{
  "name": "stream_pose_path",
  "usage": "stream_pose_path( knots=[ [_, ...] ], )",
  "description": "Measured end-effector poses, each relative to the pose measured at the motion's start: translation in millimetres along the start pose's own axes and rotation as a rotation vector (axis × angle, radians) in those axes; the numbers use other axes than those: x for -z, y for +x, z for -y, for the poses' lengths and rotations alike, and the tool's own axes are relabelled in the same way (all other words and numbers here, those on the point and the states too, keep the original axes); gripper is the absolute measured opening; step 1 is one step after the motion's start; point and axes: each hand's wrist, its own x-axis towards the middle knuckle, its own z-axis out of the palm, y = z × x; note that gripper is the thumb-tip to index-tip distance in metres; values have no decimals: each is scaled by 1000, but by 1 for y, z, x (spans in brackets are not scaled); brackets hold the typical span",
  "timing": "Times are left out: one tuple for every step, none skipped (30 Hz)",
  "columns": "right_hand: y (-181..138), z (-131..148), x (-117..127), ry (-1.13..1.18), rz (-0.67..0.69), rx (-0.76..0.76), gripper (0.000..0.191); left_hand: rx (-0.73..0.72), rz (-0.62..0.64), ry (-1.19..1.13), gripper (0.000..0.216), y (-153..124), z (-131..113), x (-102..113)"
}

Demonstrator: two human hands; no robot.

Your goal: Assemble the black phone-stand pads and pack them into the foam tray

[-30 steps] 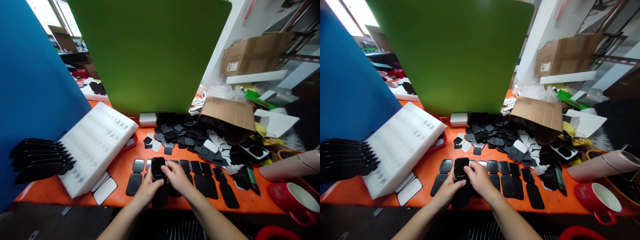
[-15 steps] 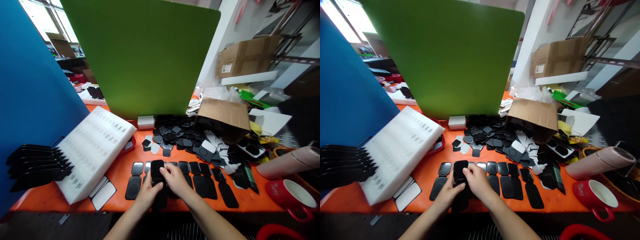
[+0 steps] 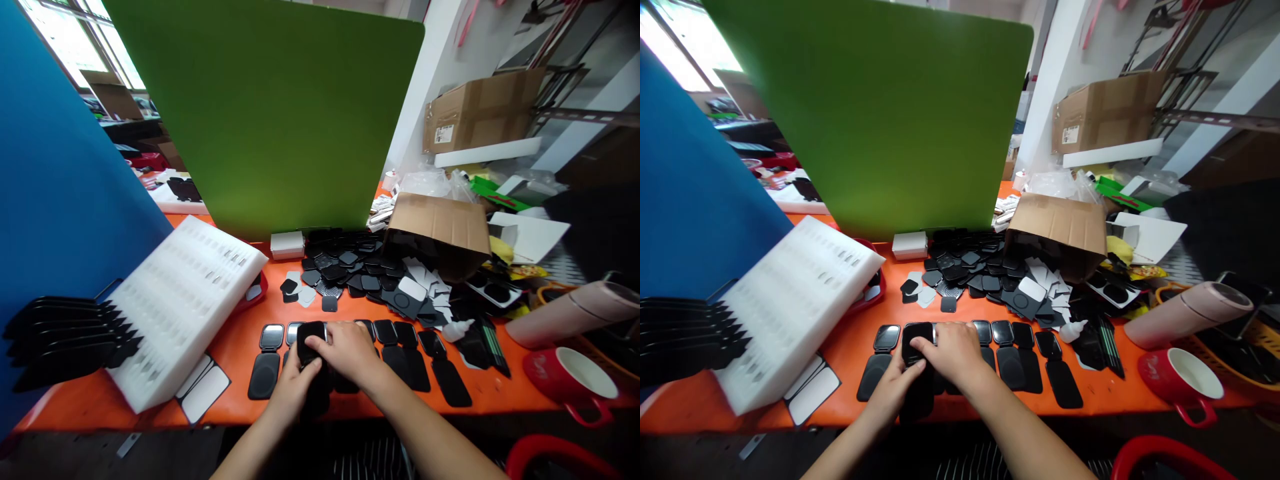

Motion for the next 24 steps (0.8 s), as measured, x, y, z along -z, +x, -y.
stream_pose_path(
  knots=[
    [1, -1, -1, 58, 12, -21, 43, 21, -9, -53, 61, -2, -4, -2],
    [3, -3, -3, 166, 36, -49, 43, 46, -16, -100, 61, -3, -9, -4],
    [4, -5, -6, 313, 68, -85, 44, 71, -17, -134, 62, -5, -12, -6],
    [5, -6, -10, 478, 105, -122, 44, 96, -14, -151, 62, -6, -16, -6],
    [5, -8, -15, 636, 142, -161, 46, 119, -12, -153, 63, -6, -18, -5],
    [5, -8, -21, 762, 181, -195, 46, 131, -11, -144, 63, -6, -19, -4],
    [5, -7, -27, 842, 210, -214, 46, 124, -12, -125, 63, -5, -18, -2],
    [3, -5, -34, 874, 221, -211, 44, 99, -28, -100, 63, -4, -17, 1],
    [1, -2, -42, 874, 215, -195, 41, 61, -53, -71, 61, -4, -14, 5],
    [-2, 2, -50, 858, 197, -182, 39, 24, -78, -36, 59, -4, -11, 10],
    [-5, 7, -58, 841, 180, -177, 37, -12, -104, 3, 57, -6, -7, 16],
    [-9, 11, -67, 829, 174, -183, 37, -34, -128, 48, 54, -9, -4, 23],
    [-14, 16, -75, 814, 181, -198, 38, -36, -141, 91, 52, -13, 0, 31],
    [-18, 20, -82, 786, 206, -209, 39, -21, -145, 129, 50, -18, 4, 40],
    [-22, 23, -87, 741, 241, -203, 41, 5, -140, 162, 49, -23, 6, 51],
    [-25, 25, -91, 684, 274, -172, 43, 37, -133, 194, 48, -27, 8, 63],
    [-28, 27, -93, 623, 303, -119, 45, 64, -133, 229, 46, -30, 9, 76],
    [-30, 27, -93, 566, 329, -60, 45, 76, -144, 277, 45, -31, 9, 91],
    [-31, 26, -92, 521, 350, -10, 44, 67, -173, 344, 44, -29, 7, 105],
    [-31, 24, -90, 488, 366, 22, 42, 35, -233, 425, 44, -25, 5, 120],
    [-32, 22, -87, 457, 370, 36, 39, -12, -304, 521, 44, -19, 2, 133],
    [-32, 19, -84, 422, 366, 35, 36, -48, -364, 604, 44, -11, -1, 146],
    [-33, 16, -81, 388, 359, 26, 34, -72, -397, 637, 46, -2, -4, 156],
    [-35, 12, -79, 357, 354, 16, 33, -96, -414, 661, 48, 7, -6, 164]
  ],
)
